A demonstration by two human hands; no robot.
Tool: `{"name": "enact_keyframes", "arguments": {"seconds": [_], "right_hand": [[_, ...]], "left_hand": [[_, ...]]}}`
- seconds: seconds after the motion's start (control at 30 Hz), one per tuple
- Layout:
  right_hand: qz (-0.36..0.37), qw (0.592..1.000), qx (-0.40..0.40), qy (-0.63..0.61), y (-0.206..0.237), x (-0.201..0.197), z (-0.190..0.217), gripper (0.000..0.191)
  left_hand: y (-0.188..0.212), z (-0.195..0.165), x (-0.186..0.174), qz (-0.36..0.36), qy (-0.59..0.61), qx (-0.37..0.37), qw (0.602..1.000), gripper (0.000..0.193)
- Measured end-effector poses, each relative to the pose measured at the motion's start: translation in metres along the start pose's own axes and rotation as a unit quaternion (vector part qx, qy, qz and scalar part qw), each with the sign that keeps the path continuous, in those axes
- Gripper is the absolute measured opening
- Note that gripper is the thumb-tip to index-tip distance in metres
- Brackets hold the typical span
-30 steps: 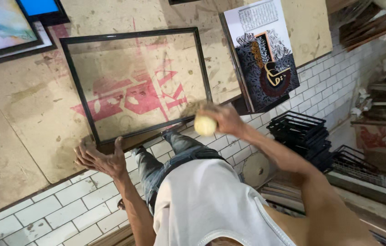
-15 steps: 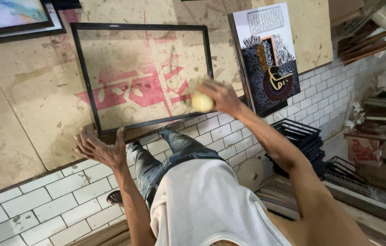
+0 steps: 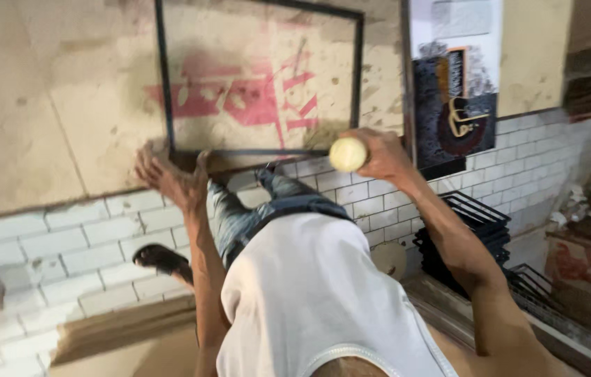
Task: The person applies glue to the inner edge of a picture frame using a squeeze bottle, then places a printed artwork into the frame and presses it down. This process is repeated for several different artworks, including a landscape, a beach scene, and calligraphy prints.
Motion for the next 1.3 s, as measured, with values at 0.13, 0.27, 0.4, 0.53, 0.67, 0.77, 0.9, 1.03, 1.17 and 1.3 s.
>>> {"name": "enact_keyframes", "arguments": {"seconds": [0.13, 0.27, 0.4, 0.53, 0.67, 0.77, 0.9, 1.03, 1.17, 1.3], "right_hand": [[0.014, 0.994, 0.094, -0.049, -0.019, 0.010, -0.030, 0.061], [0.020, 0.982, 0.101, -0.156, -0.064, 0.043, -0.043, 0.062], [0.007, 0.962, 0.074, -0.262, -0.123, 0.094, 0.003, 0.059], [-0.018, 0.928, 0.033, -0.370, -0.186, 0.144, 0.094, 0.054], [-0.023, 0.918, -0.032, -0.395, -0.214, 0.161, 0.152, 0.044], [-0.034, 0.837, -0.033, -0.545, -0.210, 0.162, 0.153, 0.048], [-0.059, 0.764, 0.034, -0.641, -0.183, 0.162, 0.114, 0.047], [-0.083, 0.789, 0.072, -0.605, -0.130, 0.137, 0.048, 0.041], [-0.107, 0.811, 0.114, -0.564, -0.066, 0.103, -0.024, 0.040], [-0.159, 0.806, 0.161, -0.548, -0.018, 0.072, -0.095, 0.040]], "left_hand": [[0.000, 0.004, 0.001, 0.007, -0.005, -0.009, 1.000, 0.097], [0.002, 0.003, -0.001, -0.010, 0.014, 0.013, 1.000, 0.114], [0.001, 0.000, 0.001, 0.006, 0.005, 0.010, 1.000, 0.117], [-0.001, 0.001, 0.001, -0.004, 0.013, 0.014, 1.000, 0.124], [-0.001, 0.004, 0.001, -0.024, 0.016, 0.026, 0.999, 0.120], [0.000, 0.001, -0.001, -0.041, 0.021, 0.050, 0.998, 0.112], [0.000, -0.005, -0.006, -0.047, 0.026, 0.049, 0.997, 0.109], [0.000, -0.014, -0.012, -0.020, 0.012, 0.034, 0.999, 0.095], [0.000, -0.036, -0.012, 0.020, -0.043, 0.143, 0.989, 0.066], [-0.001, -0.051, -0.015, -0.019, -0.060, 0.210, 0.976, 0.024]]}}
Point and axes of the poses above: each hand's wrist, its own y-axis away from the middle knuckle, its own x-axis out of the palm, z = x × y, the point moved 7 cm from there along -y, towards the middle knuckle, and after that the axes turned 5 degrees about -x, right-handed, at the moved point
